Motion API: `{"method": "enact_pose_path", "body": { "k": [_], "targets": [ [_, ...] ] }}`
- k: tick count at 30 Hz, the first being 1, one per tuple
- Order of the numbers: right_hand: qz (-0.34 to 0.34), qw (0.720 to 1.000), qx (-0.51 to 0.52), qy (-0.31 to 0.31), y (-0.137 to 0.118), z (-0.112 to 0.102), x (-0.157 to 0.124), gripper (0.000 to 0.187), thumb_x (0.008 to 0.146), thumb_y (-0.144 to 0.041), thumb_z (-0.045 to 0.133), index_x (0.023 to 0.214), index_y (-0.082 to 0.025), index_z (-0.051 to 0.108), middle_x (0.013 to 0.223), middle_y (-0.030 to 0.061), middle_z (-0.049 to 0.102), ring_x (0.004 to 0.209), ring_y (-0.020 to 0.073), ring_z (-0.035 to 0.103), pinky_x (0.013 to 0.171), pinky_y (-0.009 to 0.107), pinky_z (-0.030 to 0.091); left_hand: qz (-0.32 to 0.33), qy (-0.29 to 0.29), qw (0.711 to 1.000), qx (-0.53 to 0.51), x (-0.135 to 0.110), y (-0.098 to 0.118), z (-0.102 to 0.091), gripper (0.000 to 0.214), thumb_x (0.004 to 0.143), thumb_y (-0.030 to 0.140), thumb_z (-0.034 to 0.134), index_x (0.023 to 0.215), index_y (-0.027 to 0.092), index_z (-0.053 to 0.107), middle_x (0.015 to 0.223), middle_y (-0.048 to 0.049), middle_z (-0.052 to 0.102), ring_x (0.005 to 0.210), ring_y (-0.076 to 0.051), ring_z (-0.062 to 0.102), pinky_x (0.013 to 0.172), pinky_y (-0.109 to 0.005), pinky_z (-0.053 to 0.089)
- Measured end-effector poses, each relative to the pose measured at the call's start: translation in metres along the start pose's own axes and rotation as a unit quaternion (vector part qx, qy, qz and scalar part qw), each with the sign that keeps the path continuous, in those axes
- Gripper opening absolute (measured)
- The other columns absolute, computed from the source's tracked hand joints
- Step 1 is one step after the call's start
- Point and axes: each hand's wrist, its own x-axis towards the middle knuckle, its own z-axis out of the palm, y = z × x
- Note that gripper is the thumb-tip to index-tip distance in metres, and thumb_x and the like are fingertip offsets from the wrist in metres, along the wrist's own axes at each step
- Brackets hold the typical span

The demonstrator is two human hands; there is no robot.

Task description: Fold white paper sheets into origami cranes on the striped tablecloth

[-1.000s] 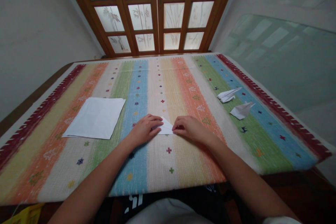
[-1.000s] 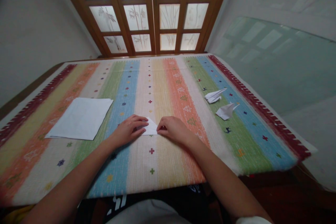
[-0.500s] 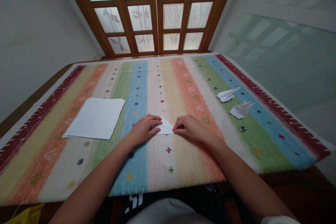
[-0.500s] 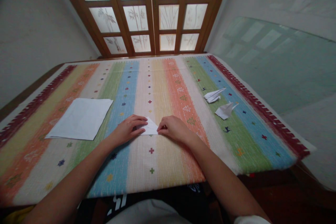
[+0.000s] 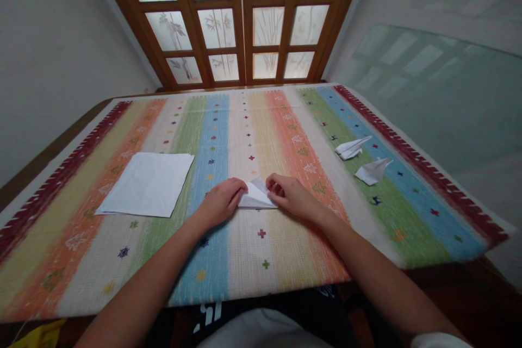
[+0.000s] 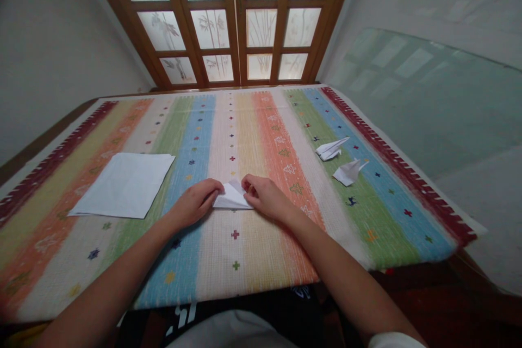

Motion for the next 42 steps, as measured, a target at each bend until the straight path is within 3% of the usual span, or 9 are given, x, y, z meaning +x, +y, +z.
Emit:
{"method": "enact_pose_path", "body": {
  "k": [4, 7, 11, 16, 27, 34, 42],
  "targets": [
    [-0.040, 0.998, -0.033, 0.017, 0.006, -0.001, 0.001, 0.010, 0.093, -0.009, 0.065, 0.093, -0.017, 0.072, 0.098, 0.0067, 0.070, 0.077, 0.0147, 0.063, 0.073, 0.027, 0.049, 0.050, -0.037, 0.998, 0.016, -0.001, 0.001, -0.003, 0.015, 0.100, 0.029, 0.062, 0.105, 0.020, 0.073, 0.122, -0.0105, 0.072, 0.117, -0.027, 0.065, 0.106, -0.046, 0.053],
    [-0.026, 0.998, -0.055, 0.006, 0.008, -0.002, 0.001, 0.012, 0.092, -0.008, 0.067, 0.094, -0.016, 0.077, 0.093, 0.0068, 0.071, 0.078, 0.0157, 0.064, 0.075, 0.028, 0.048, 0.057, -0.051, 0.997, 0.022, -0.003, 0.004, -0.004, 0.018, 0.092, 0.031, 0.074, 0.108, 0.022, 0.073, 0.125, -0.0095, 0.071, 0.121, -0.028, 0.063, 0.107, -0.047, 0.053],
    [0.014, 0.998, -0.066, -0.002, 0.005, -0.002, 0.000, 0.011, 0.090, -0.015, 0.075, 0.100, -0.015, 0.079, 0.088, 0.0072, 0.076, 0.075, 0.0176, 0.065, 0.073, 0.029, 0.047, 0.063, -0.059, 0.996, 0.027, -0.005, 0.008, -0.001, 0.032, 0.090, 0.025, 0.073, 0.122, 0.022, 0.070, 0.134, -0.0106, 0.067, 0.126, -0.029, 0.061, 0.110, -0.049, 0.052],
    [0.045, 0.997, -0.056, 0.016, -0.001, -0.001, -0.003, 0.024, 0.083, -0.016, 0.084, 0.108, -0.017, 0.080, 0.089, 0.0071, 0.079, 0.075, 0.0187, 0.068, 0.073, 0.030, 0.049, 0.054, -0.062, 0.996, 0.031, -0.007, 0.012, 0.004, 0.047, 0.091, 0.024, 0.069, 0.137, 0.021, 0.062, 0.143, -0.0133, 0.062, 0.131, -0.030, 0.061, 0.114, -0.049, 0.051],
    [0.064, 0.990, 0.117, 0.038, -0.005, 0.001, -0.003, 0.043, 0.078, -0.008, 0.078, 0.119, -0.020, 0.072, 0.082, 0.0008, 0.074, 0.067, 0.0145, 0.066, 0.065, 0.028, 0.051, 0.041, -0.045, 0.997, 0.053, -0.006, 0.015, 0.013, 0.063, 0.087, 0.033, 0.077, 0.145, 0.023, 0.055, 0.148, -0.0145, 0.059, 0.133, -0.034, 0.060, 0.114, -0.054, 0.052],
    [0.044, 0.994, 0.094, 0.045, 0.000, 0.005, 0.000, 0.024, 0.082, -0.008, 0.070, 0.102, -0.020, 0.071, 0.074, -0.0008, 0.070, 0.064, 0.0141, 0.063, 0.063, 0.027, 0.047, 0.038, -0.043, 0.997, 0.049, -0.005, 0.015, 0.012, 0.069, 0.086, 0.034, 0.079, 0.149, 0.023, 0.051, 0.150, -0.0155, 0.057, 0.136, -0.034, 0.059, 0.116, -0.053, 0.050],
    [0.006, 0.991, 0.091, 0.095, -0.005, 0.002, 0.000, 0.013, 0.085, -0.016, 0.066, 0.095, -0.022, 0.059, 0.077, -0.0012, 0.067, 0.067, 0.0146, 0.062, 0.064, 0.026, 0.046, 0.037, -0.013, 0.998, 0.043, -0.006, 0.013, 0.015, 0.100, 0.080, 0.048, 0.088, 0.162, 0.024, 0.035, 0.159, -0.0195, 0.047, 0.145, -0.038, 0.050, 0.120, -0.057, 0.045]
  ]
}}
